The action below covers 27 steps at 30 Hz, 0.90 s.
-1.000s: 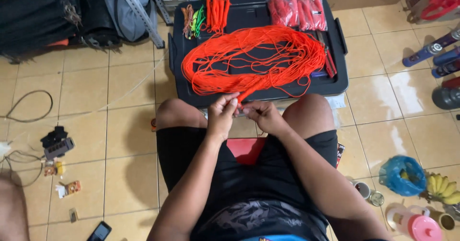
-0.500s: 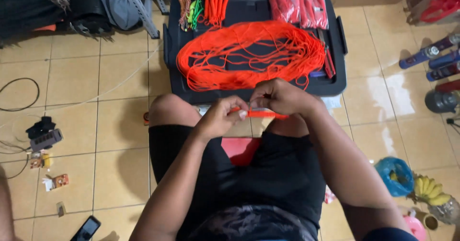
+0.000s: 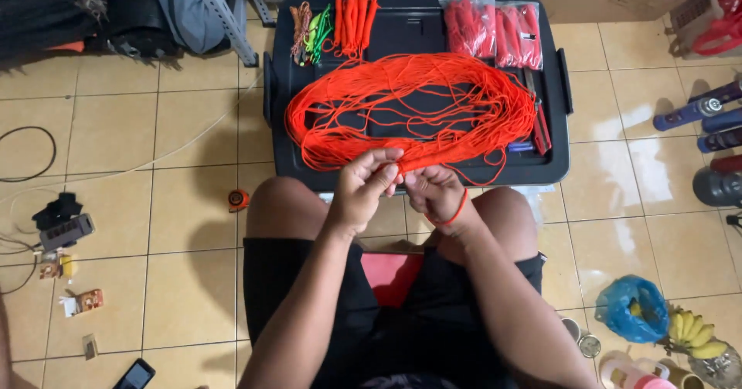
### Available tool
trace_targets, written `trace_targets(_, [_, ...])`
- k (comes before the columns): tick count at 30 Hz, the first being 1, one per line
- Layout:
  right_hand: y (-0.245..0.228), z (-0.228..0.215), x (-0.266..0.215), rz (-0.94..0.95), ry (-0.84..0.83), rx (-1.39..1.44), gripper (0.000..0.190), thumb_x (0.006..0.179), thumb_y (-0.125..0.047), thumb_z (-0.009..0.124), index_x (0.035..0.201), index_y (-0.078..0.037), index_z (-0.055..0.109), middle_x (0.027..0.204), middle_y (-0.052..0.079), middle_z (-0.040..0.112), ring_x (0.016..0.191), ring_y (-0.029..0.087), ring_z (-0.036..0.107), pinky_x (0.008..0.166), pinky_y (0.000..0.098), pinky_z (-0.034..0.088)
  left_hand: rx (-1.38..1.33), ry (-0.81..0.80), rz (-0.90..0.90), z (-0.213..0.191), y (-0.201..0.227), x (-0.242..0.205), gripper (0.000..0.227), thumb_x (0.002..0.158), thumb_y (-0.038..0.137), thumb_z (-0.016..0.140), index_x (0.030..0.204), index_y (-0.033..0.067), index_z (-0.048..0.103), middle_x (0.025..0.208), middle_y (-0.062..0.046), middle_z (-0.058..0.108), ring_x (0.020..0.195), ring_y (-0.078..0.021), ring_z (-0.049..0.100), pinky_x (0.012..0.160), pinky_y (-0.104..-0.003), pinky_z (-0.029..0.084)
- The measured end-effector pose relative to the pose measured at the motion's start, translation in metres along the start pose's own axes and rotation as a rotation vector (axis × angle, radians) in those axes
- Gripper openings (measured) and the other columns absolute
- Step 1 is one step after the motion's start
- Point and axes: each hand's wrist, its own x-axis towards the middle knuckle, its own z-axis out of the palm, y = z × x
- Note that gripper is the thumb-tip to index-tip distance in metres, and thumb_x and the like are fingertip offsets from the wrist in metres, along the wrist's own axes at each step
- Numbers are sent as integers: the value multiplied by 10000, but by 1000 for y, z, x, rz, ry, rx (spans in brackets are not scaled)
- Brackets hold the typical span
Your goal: Assembling pens by threading components onto a red cord.
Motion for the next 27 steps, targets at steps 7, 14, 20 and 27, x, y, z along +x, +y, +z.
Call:
trace_targets(7, [-14,-23,-2,135,-67,-731,83,889,-59,786,959,-18,803,584,84,645,572,98,530,559,205,413,99,205,29,-20,-20,20,224,982,35,640,1177,-24,732,789,-192,717,594,-136,616,544,-240,538])
trace_targets(14, [-42,16,22,-124,-35,-686,442,818,-13,816,1241,37,697,1111,205,713,1083,322,663,1010,490,489,22,252,-49,-21,-38,28,226,962,43,643,1152,-28,744,767,-197,705,558,-142,588,515,-249,502])
trace_targets(20, [-17,56,41,-95,149,-31,254,935,-6,706,1155,114,663,825,145,702,796,240,715,827,400,587,-6,265,-89,-17,-45,31,204,961,62,669,1129,-23,747,753,-199,708,557,-138,590,510,-246,508])
trace_targets(27, [18,10,49,127,344,-312,285,975,-160,741,787,12,613,626,149,632,404,131,531,404,227,433,382,232,-14,-13,-23,36,178,965,17,636,1084,28,768,788,-161,744,706,-178,679,643,-311,581])
